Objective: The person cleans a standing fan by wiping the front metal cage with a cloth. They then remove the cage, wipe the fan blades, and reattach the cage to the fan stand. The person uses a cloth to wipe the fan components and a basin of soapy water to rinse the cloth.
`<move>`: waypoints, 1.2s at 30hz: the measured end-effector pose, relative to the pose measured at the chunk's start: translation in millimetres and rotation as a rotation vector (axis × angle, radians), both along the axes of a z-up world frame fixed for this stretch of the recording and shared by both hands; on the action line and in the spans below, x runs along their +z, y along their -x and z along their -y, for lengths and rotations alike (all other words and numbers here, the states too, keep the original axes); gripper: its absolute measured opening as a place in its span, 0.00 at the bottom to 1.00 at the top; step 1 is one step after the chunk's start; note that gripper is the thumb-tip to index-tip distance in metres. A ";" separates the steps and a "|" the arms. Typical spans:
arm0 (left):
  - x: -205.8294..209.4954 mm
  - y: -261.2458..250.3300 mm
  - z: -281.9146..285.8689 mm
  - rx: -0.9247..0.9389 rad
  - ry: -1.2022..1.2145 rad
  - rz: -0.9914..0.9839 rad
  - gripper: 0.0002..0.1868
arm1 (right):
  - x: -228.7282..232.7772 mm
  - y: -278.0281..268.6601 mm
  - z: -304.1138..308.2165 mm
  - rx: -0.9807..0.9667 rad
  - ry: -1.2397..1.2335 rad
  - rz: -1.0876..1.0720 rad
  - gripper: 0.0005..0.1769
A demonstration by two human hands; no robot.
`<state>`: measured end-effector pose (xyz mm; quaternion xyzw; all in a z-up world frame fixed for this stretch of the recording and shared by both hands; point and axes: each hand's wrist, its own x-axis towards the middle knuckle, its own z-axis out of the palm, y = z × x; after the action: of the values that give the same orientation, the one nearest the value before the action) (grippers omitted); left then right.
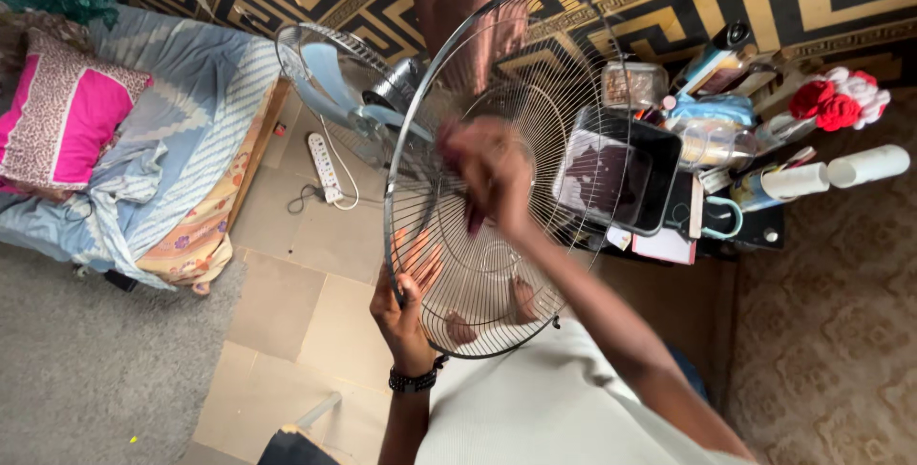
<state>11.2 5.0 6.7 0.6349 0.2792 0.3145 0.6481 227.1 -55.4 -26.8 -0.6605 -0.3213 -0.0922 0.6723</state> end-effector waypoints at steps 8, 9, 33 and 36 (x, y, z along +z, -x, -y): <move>-23.3 -4.4 12.3 -0.039 0.254 0.210 0.25 | 7.1 -5.1 -4.7 -0.253 0.129 0.387 0.17; -23.3 -2.9 10.5 -0.083 0.321 0.411 0.25 | 5.6 18.9 0.6 -0.197 0.237 0.364 0.15; 14.2 -3.9 -1.2 -0.065 0.259 0.456 0.32 | 17.0 -85.3 42.2 -0.348 0.304 0.380 0.11; 15.3 -6.4 -0.3 -0.062 0.323 0.366 0.33 | 4.1 0.0 24.5 0.070 0.047 -0.157 0.20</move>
<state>17.7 5.3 21.9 0.4639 0.1842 0.3555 0.7903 227.1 -79.8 -22.7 -0.6697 -0.2925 -0.0090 0.6826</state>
